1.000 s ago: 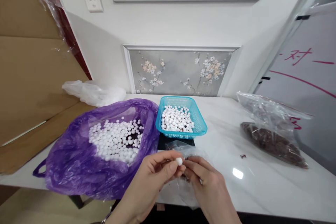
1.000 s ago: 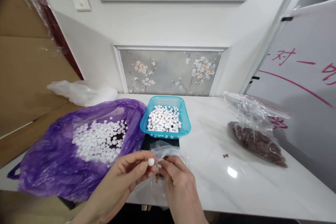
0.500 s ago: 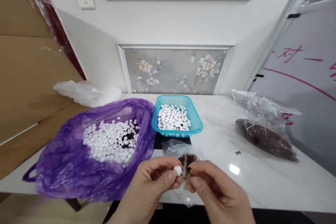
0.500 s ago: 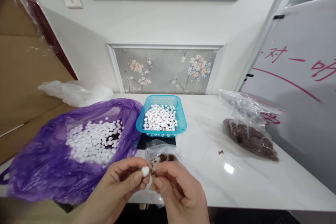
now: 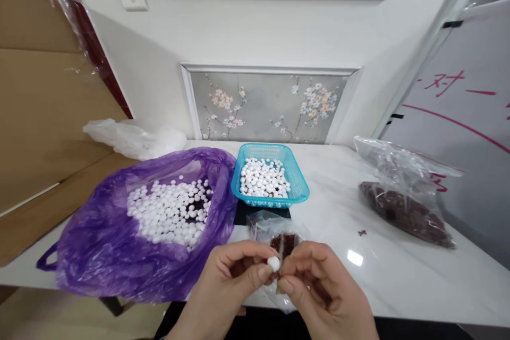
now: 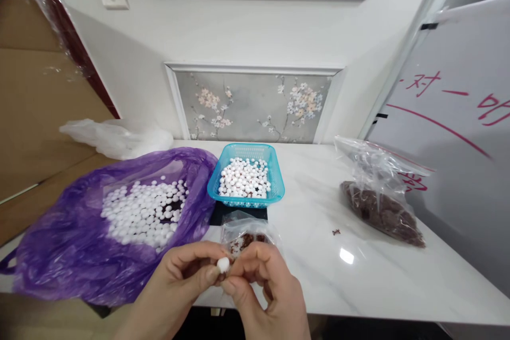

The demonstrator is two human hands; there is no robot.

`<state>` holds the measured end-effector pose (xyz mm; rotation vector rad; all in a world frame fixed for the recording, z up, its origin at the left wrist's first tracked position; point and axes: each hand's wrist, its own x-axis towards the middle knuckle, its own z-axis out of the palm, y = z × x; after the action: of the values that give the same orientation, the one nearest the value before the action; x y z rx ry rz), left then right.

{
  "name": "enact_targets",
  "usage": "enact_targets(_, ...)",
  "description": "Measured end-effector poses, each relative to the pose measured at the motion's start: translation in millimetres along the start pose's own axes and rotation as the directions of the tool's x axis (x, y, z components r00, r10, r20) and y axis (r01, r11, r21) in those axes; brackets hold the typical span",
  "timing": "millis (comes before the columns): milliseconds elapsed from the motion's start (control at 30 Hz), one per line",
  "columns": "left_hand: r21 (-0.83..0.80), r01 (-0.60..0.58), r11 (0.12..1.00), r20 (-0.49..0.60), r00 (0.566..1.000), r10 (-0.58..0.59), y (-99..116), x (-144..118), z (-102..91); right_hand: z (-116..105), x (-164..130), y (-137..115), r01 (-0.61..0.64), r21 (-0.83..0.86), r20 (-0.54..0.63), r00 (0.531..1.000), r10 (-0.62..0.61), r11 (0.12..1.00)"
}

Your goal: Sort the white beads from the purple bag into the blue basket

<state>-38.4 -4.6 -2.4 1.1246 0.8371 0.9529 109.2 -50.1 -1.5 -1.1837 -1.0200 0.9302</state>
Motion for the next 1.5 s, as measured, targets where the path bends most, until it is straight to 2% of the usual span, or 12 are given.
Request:
enact_targets(167, 0.069, -0.072, 0.995, 0.008, 0.997, 0.071, 4, 0, -1.5, 2, 0, 2, 0.000, -0.021, 0.026, 1.000, 0.001, 1.000)
enact_targets(367, 0.068, -0.118, 0.991, 0.012, 0.993, 0.117, 9, 0, 0.4, 3, 1, 3, 0.018, -0.013, 0.024, 1.000, -0.017, 1.000)
enact_targets(533, 0.107, -0.165, 0.980, 0.000, 0.986, 0.166, 11, -3, 1.8, 1, 3, 3, -0.025, -0.031, 0.057, 0.998, 0.027, 0.999)
enact_targets(700, 0.151, -0.145, 0.978, -0.041, 0.988, 0.152, 6, -1, 2.1, 0, 5, 2, -0.065, 0.040, 0.073, 0.995, 0.062, 0.997)
enact_targets(767, 0.078, -0.090, 0.993, -0.035, 0.995, 0.093, 4, -1, 3.5, -1, 5, 2, -0.104, 0.135, 0.088, 0.992, 0.093, 0.985)
enact_targets(867, -0.148, 0.028, 0.989, -0.023, 0.999, -0.031, 3, -2, 6.2, -3, 4, 2, -0.142, 0.240, 0.115, 0.986, 0.117, 0.960)
enact_targets(967, -0.315, 0.100, 0.944, -0.008, 0.994, -0.108, 3, -4, 6.7, -5, 3, 3, -0.087, 0.203, 0.121, 0.991, 0.063, 0.975)
enact_targets(1033, -0.358, 0.097, 0.929, -0.004, 0.994, -0.105, 4, -4, 5.6, -6, 4, 3, -0.026, 0.153, 0.107, 0.994, 0.009, 0.988)
enact_targets(1167, -0.323, 0.044, 0.945, -0.044, 0.997, -0.062, 6, -5, 5.9, -7, 5, 2, 0.049, 0.064, 0.098, 0.994, -0.055, 0.997)
enact_targets(1333, -0.247, -0.015, 0.969, -0.143, 0.989, -0.021, 9, -7, 11.3, -7, 4, 5, 0.044, 0.085, 0.089, 0.995, -0.052, 0.995)
enact_targets(1500, -0.168, -0.073, 0.983, -0.079, 0.995, 0.060, 3, -5, 7.7, -7, 3, 6, 0.039, 0.104, 0.075, 0.996, -0.047, 0.994)
